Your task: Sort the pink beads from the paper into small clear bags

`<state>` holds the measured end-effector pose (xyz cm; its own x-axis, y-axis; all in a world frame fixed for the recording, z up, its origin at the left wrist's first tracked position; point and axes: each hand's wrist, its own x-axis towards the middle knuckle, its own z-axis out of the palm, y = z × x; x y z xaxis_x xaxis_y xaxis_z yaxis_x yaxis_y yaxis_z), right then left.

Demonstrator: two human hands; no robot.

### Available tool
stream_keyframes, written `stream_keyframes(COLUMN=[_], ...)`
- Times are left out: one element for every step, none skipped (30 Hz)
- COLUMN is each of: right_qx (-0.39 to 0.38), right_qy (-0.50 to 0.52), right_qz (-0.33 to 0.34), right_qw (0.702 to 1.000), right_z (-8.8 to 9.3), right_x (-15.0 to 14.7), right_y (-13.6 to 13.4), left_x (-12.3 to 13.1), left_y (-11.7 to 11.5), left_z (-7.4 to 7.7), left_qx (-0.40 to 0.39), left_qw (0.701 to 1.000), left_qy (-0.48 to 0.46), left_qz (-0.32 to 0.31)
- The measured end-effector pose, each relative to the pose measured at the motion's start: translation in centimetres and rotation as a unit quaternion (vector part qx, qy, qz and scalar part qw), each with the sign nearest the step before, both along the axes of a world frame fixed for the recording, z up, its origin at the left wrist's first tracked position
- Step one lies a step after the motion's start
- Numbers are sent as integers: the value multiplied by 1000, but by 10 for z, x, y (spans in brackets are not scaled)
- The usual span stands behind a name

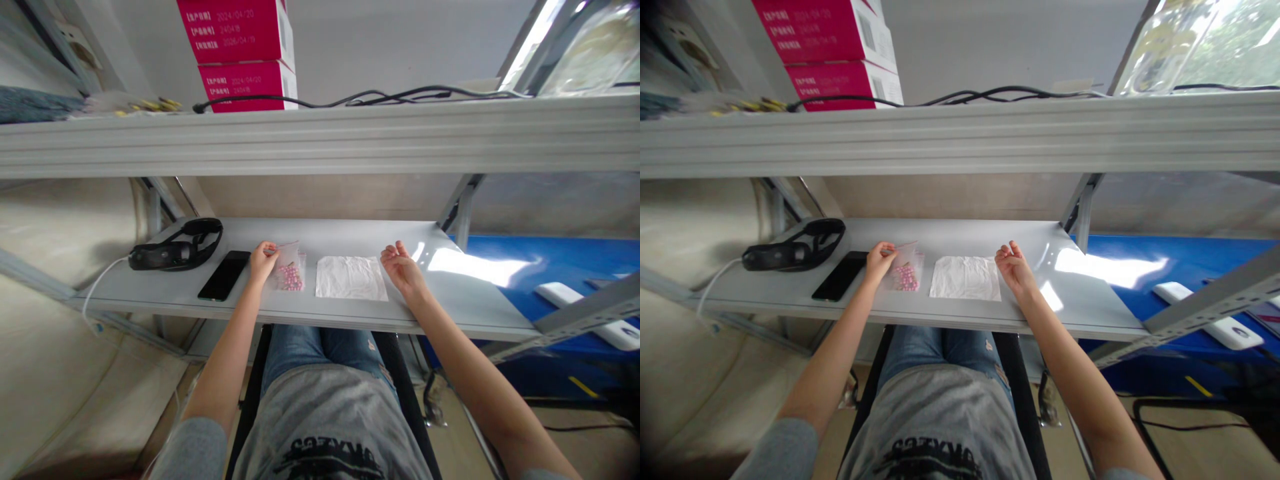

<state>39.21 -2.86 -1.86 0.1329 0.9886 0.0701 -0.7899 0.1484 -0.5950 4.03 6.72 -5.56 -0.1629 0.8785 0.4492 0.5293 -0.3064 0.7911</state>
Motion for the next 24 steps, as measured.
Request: stream_keyframes(right_qx=[0, -1, 0, 1, 2, 5, 8, 10, 12, 11, 10, 9, 9, 9, 9, 9, 10, 10, 11, 12, 14, 15, 16, 17], right_qy=[-4, -10, -16, -22, -29, -34, -37, -39, -39, -38, -34, -30, -26, -23, -20, -18, -17, -16, -17, -19, -22, -27, -31, -34], right_qz=[-3, -5, -6, -6, -6, -5, -5, -4, -3, -3, -3, -2, -1, 0, 2, 4, 5, 6, 8, 9, 10, 9, 8, 8], right_qw=[1000, 1000, 1000, 1000, 1000, 999, 999, 999, 999, 999, 999, 999, 1000, 1000, 1000, 1000, 1000, 1000, 1000, 1000, 1000, 999, 999, 999], right_z=[0, 0, 0, 1, 1, 1, 1, 1, 1, 1, 1, 1, 1, 2, 2, 2, 2, 2, 2, 1, 1, 1, 1, 1], right_x=[0, -1, -1, -1, -2, -2, -2, -2, -3, -3, -3, -3, -3, -3, -3, -3, -3, -3, -3, -2, -2, -2, -2, -3], right_y=[0, -1, -1, -1, -2, -2, -2, -2, -2, -2, -2, -2, -2, -2, -2, -2, -3, -3, -3, -3, -2, -2, -2, -2], left_x=[0, 0, 0, 1, 1, 1, 1, 1, 2, 2, 2, 2, 2, 1, 1, 1, 1, 1, 1, 1, 0, 0, 0, 0], left_y=[0, 0, 0, -1, -1, -2, -2, -2, -3, -3, -3, -3, -3, -3, -2, -2, -1, -1, -1, 0, 0, 0, 0, 0], left_z=[0, 0, 0, 1, 1, 2, 2, 3, 3, 4, 4, 4, 3, 3, 2, 2, 1, 1, 1, 0, 0, 0, 0, 0], left_qx=[0, -1, -2, -4, -5, -6, -6, -6, -7, -8, -9, -10, -10, -9, -8, -7, -7, -7, -7, -7, -7, -7, -6, -5], left_qw=[1000, 1000, 1000, 1000, 1000, 1000, 1000, 1000, 1000, 1000, 1000, 1000, 1000, 1000, 1000, 1000, 1000, 1000, 1000, 1000, 1000, 1000, 1000, 1000], left_qy=[0, 0, -1, -2, -3, -4, -4, -6, -7, -8, -9, -11, -12, -13, -13, -13, -13, -13, -13, -13, -12, -12, -11, -11], left_qz=[0, 1, 1, 1, 0, -1, -1, -1, -1, -1, -1, -2, -4, -4, -4, -3, -3, -2, -2, -2, -3, -3, -4, -6])
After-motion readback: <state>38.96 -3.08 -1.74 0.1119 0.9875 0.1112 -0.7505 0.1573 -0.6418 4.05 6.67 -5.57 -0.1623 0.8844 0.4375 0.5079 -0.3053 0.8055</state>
